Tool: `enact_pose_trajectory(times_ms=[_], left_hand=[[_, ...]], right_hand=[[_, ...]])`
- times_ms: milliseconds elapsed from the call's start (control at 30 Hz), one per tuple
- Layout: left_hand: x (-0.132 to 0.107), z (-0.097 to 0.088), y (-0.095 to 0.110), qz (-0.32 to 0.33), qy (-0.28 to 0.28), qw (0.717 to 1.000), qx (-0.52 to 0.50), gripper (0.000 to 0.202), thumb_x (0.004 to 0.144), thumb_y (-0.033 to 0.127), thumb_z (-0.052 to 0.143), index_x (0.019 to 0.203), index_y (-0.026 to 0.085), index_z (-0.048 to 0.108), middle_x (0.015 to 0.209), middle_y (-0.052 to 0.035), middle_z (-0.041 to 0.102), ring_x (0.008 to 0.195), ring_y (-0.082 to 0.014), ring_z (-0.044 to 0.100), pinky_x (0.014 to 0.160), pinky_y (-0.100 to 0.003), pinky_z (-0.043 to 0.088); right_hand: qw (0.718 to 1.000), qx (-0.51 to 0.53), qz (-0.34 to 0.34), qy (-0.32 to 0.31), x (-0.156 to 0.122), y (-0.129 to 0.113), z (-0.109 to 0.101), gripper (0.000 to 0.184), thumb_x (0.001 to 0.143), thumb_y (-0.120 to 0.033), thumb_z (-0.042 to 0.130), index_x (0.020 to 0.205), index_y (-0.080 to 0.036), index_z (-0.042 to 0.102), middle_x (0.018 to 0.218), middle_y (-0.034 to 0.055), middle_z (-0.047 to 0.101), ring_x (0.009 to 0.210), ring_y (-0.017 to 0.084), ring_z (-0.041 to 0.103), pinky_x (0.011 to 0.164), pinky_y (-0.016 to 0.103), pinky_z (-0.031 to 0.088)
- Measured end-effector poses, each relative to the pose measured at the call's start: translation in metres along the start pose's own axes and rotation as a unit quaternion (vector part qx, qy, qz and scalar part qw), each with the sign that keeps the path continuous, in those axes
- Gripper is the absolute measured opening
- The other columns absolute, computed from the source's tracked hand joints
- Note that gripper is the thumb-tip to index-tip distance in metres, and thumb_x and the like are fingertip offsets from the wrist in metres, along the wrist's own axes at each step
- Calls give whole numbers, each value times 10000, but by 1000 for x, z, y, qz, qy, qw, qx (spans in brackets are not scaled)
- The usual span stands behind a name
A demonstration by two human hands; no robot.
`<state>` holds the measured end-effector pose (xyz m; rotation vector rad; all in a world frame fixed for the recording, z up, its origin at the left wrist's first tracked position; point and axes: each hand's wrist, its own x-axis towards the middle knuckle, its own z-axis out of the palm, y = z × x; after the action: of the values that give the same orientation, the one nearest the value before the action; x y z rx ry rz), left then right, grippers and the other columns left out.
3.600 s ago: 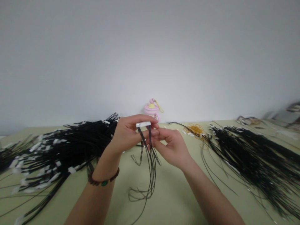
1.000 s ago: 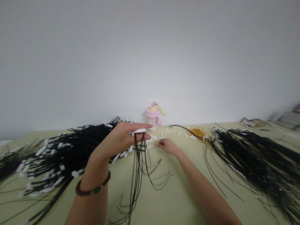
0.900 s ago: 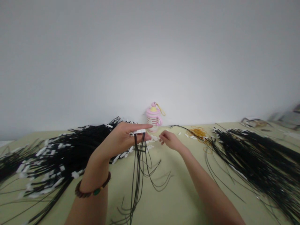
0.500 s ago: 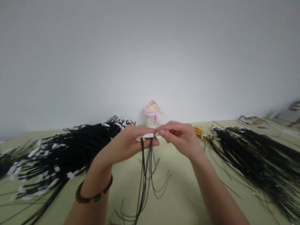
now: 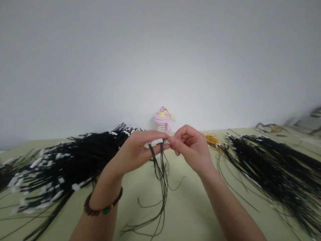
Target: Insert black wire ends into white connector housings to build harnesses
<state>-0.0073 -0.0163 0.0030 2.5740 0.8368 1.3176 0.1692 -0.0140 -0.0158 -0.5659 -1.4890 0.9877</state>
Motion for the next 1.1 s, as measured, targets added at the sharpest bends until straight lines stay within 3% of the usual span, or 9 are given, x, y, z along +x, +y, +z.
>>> enact_pose_trajectory(times_ms=[167,300,567,700,833,1000,1100], left_hand=[[1,-1,-1,-8,10,1000,6,128,845,256,660,899,157,721,787,-27,738,672,-104,657,661,-158,494],[-2,-2,-4,-60,69,996,4,178,827,317,679,896,161,728,807,-44,746,682,-123,673,640,-175,506],[-3,-7,-1,-105,106,988,-33,179,795,317,701,839,145,718,730,-28,737,606,-101,635,552,-158,484],[-3,-7,1,-120,97,985,-70,167,805,308,703,876,157,703,737,-22,745,622,-103,656,569,-163,501],[-3,-6,0,-118,97,986,-72,157,815,291,690,872,144,690,747,-38,754,632,-110,668,573,-174,504],[-3,-7,1,-117,104,986,-51,179,833,324,672,875,151,691,712,-36,746,609,-114,652,564,-200,490],[-5,-10,3,-123,104,984,-70,130,837,339,668,856,212,691,739,-12,749,645,-127,660,595,-235,510]], right_hand=[[998,57,-5,-2,2,4,-2,301,809,-460,659,778,-186,537,514,-70,557,416,43,492,418,159,379],[998,42,-31,21,3,6,-6,346,895,-445,544,690,-168,550,573,-38,581,457,34,491,442,159,363],[994,-64,-35,-77,-1,18,3,172,770,-343,695,844,-192,730,824,39,733,650,101,596,577,232,460],[987,-117,-41,-105,-3,16,3,139,774,-305,689,732,-176,720,664,5,681,560,76,519,548,217,430],[982,-147,-25,-115,-3,7,-1,144,796,-272,649,708,-160,670,672,4,674,579,71,528,560,210,419],[983,25,68,-170,-4,-8,-22,107,791,-220,642,877,-181,592,547,-52,615,445,43,477,444,160,352],[975,128,56,-172,-5,-19,-43,40,796,-200,634,833,-191,624,478,-68,568,353,30,398,397,165,305]])
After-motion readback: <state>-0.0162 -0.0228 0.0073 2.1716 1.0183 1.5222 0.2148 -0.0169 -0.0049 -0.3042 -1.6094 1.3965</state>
